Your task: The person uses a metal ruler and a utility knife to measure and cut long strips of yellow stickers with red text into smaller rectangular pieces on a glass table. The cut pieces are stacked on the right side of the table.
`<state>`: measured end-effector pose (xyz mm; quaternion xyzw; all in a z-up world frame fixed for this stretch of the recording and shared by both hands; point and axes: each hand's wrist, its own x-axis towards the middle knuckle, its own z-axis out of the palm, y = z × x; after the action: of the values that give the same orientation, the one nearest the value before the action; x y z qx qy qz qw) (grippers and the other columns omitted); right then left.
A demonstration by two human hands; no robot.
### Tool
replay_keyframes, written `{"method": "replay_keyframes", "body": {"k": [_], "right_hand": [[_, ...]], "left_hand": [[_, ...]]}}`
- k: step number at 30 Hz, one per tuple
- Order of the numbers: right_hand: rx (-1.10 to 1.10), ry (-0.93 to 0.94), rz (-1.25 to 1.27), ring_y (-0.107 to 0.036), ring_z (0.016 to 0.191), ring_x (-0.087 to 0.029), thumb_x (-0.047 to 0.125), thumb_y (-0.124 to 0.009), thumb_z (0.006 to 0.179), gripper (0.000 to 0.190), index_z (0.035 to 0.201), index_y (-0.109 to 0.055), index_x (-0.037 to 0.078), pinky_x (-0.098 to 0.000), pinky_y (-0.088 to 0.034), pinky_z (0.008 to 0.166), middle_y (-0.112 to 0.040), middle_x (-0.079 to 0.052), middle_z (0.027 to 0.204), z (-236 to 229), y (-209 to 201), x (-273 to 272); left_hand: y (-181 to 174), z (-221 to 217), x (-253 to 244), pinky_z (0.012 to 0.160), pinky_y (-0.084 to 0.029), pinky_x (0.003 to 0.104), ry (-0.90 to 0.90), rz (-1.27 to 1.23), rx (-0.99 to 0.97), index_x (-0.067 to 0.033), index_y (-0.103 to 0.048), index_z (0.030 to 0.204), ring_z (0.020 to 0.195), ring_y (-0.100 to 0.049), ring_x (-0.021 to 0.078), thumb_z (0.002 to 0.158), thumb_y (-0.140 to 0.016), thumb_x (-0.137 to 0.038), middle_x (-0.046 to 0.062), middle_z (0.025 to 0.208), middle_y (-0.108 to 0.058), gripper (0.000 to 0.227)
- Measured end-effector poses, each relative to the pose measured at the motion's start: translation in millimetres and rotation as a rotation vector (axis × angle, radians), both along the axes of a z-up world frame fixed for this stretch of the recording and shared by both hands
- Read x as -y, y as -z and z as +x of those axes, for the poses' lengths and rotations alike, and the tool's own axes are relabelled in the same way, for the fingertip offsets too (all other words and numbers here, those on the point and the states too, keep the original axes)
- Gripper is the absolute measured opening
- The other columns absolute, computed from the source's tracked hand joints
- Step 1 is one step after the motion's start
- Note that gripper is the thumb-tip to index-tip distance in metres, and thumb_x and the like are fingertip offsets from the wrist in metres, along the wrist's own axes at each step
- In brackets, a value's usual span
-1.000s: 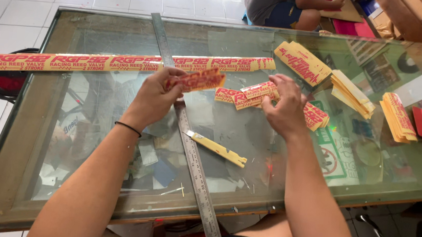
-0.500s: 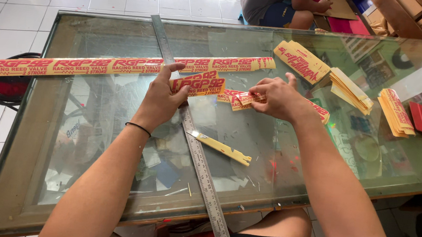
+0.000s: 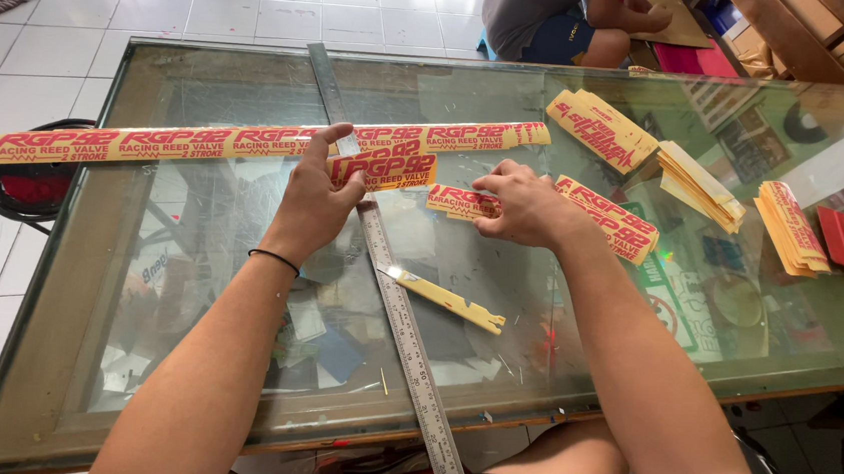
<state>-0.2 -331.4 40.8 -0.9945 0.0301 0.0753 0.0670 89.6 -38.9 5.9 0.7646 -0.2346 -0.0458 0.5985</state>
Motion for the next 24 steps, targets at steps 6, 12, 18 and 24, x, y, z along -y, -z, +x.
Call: {"method": "replay_keyframes", "body": {"k": [6, 12, 18, 24], "right_hand": [[-0.086, 0.089, 0.115, -0.069, 0.11, -0.028, 0.052, -0.077, 0.074, 0.05, 0.115, -0.073, 0.023, -0.0456, -0.046, 0.097, -0.07, -0.004, 0.106, 5, -7, -4], [-0.027, 0.091, 0.262, -0.071, 0.108, -0.03, 0.042, -0.077, 0.079, 0.045, 0.119, -0.065, 0.026, -0.049, -0.049, 0.099, -0.072, -0.005, 0.103, -11, -7, -15], [0.255, -0.13, 0.304, -0.067, 0.115, -0.023, 0.026, -0.061, 0.096, 0.032, 0.127, -0.056, 0.029, -0.043, -0.038, 0.102, -0.071, 0.0, 0.113, -20, -12, -47], [0.514, -0.194, 0.237, -0.065, 0.104, -0.02, 0.024, -0.069, 0.095, 0.038, 0.131, -0.06, 0.03, -0.0401, -0.04, 0.096, -0.061, 0.002, 0.107, 16, 40, -56]], "left_hand": [[-1, 1, 2, 0.074, -0.061, 0.042, 0.024, -0.017, 0.011, -0.0125, -0.041, 0.152, 0.078, -0.071, 0.0269, 0.095, -0.059, -0.005, 0.025, 0.099, -0.071, 0.06], [2, 1, 4, 0.076, -0.062, 0.047, 0.058, -0.032, 0.045, -0.0099, -0.041, 0.151, 0.086, -0.072, 0.035, 0.095, -0.055, -0.002, 0.028, 0.104, -0.069, 0.059], [7, 1, 5, 0.082, -0.062, 0.049, 0.076, -0.027, 0.025, -0.0105, -0.044, 0.148, 0.088, -0.071, 0.0326, 0.093, -0.05, -0.005, 0.024, 0.105, -0.07, 0.056], [-6, -15, 9, 0.091, -0.053, 0.051, 0.188, 0.023, 0.041, -0.0138, -0.043, 0.154, 0.098, -0.068, 0.0324, 0.097, -0.057, -0.017, 0.021, 0.108, -0.072, 0.059]]}}
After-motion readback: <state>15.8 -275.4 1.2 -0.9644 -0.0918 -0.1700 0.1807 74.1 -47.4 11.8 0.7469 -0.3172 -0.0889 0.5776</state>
